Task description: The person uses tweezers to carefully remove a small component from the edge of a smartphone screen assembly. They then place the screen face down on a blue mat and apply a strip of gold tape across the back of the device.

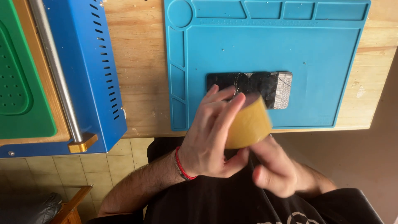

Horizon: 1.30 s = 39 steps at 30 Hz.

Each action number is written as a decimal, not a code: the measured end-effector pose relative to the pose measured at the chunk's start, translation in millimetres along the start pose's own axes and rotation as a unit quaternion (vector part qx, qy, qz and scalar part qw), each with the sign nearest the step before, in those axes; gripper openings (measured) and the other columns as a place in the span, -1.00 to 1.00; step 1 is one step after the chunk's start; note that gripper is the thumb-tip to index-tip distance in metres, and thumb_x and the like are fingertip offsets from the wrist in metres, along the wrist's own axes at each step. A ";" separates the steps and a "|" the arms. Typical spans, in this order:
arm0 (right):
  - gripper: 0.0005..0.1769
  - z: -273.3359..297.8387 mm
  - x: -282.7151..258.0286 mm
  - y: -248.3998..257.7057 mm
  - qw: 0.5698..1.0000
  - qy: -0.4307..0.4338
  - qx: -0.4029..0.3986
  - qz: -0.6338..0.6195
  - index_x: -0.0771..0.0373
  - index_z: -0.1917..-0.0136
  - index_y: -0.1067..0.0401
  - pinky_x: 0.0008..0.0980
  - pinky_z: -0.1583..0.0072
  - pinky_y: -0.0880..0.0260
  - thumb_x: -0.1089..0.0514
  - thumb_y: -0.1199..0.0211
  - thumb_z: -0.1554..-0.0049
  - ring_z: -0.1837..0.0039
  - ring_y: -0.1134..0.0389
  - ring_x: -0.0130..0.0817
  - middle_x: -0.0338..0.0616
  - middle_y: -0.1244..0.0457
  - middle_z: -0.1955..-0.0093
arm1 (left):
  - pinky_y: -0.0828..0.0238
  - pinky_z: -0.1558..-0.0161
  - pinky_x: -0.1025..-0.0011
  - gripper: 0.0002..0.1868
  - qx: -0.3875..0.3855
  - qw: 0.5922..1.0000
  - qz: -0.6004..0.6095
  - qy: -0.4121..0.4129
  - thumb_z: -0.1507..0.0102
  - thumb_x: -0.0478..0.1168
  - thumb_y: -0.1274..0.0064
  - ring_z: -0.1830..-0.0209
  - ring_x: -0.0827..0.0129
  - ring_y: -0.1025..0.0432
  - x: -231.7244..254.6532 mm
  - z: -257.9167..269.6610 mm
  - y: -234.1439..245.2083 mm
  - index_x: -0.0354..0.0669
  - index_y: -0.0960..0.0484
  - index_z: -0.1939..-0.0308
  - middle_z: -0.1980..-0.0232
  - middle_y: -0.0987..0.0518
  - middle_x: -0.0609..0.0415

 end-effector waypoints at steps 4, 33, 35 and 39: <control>-0.39 -12.8 -58.8 -0.8 0.963 0.036 -0.150 0.221 0.26 -0.10 -0.57 -0.35 0.09 -0.51 -0.32 -0.07 -0.32 0.18 -0.49 -0.25 -0.15 -0.47 0.11 | -0.57 -0.30 0.07 -0.12 0.004 0.998 0.063 -0.024 -0.56 0.25 0.08 -0.16 0.02 -0.44 -0.7 1.2 6.9 -0.53 -0.19 -0.61 -0.42 -0.50 -0.29; -0.58 -32.0 -2.9 -30.5 0.990 0.093 -0.083 0.066 0.30 0.22 -0.36 -0.33 0.21 -0.19 0.03 0.05 -0.38 0.30 -0.10 -0.29 -0.19 -0.20 0.33 | -0.15 0.41 0.34 -0.18 0.021 0.952 0.102 -0.288 -0.48 0.38 0.36 0.48 0.30 -0.17 4.0 -37.5 44.6 -0.34 -0.48 0.39 0.33 -0.37 -0.03; -0.62 -29.1 5.4 -27.2 0.994 0.041 -0.093 0.025 0.37 0.13 -0.46 -0.35 0.21 -0.13 0.41 0.17 0.06 0.29 -0.08 -0.30 -0.17 -0.20 0.32 | -0.12 0.41 0.35 -0.24 0.015 0.952 0.101 -0.290 -0.52 0.32 0.38 0.49 0.29 -0.14 2.8 -37.9 45.4 -0.28 -0.40 0.41 0.35 -0.31 -0.02; -0.71 -31.5 7.9 -27.8 0.993 0.041 -0.108 0.017 0.33 0.15 -0.45 -0.35 0.17 -0.19 0.21 0.09 -0.18 0.26 -0.13 -0.30 -0.19 -0.22 0.30 | -0.16 0.39 0.33 -0.26 -0.001 0.951 0.109 -0.290 -0.52 0.33 0.36 0.48 0.26 -0.16 1.3 -37.1 42.0 -0.25 -0.38 0.41 0.35 -0.32 -0.01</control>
Point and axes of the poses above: each hand's wrist, its own z-axis away from the middle knuckle, its own y-axis out of the back of the hand, x = y × z, the point moved 5 cm from there along -z, towards the middle knuckle
